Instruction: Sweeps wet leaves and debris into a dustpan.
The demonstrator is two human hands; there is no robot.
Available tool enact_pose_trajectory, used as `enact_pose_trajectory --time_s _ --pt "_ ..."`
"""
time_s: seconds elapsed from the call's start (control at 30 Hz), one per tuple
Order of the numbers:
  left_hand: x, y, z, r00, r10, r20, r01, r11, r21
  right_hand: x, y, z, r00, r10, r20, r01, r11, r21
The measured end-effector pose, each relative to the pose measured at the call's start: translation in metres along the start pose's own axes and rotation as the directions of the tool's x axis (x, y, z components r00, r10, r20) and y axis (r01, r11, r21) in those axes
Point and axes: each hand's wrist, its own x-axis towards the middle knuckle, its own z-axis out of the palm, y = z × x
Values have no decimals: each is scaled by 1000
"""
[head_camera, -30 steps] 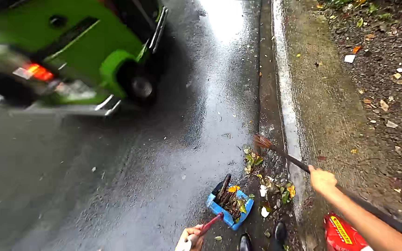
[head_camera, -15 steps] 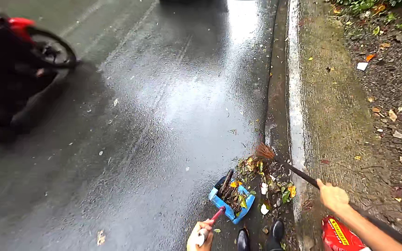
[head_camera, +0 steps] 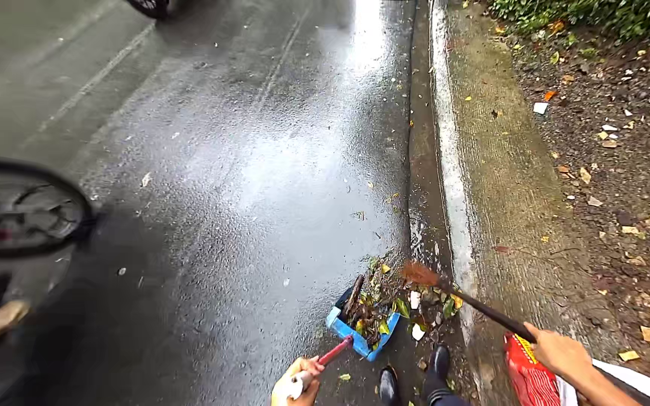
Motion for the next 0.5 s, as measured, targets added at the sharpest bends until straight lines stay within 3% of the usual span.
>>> enact_pose_trajectory --time_s 0.1,0.23,0.4,0.5 --pt "3 16 -4 997 -17 74 13 998 55 16 -32 31 993 116 -5 -115 990 82" --pt "10 20 5 989 -16 145 -5 989 145 -14 -71 71 993 29 115 -32 999 20" --pt "3 -1 11 990 0 143 -23 987 162 -47 -16 36 990 -27 140 26 1000 9" --pt "-3 -8 14 992 9 122 -26 990 142 -44 -24 29 997 18 75 -19 1000 5"
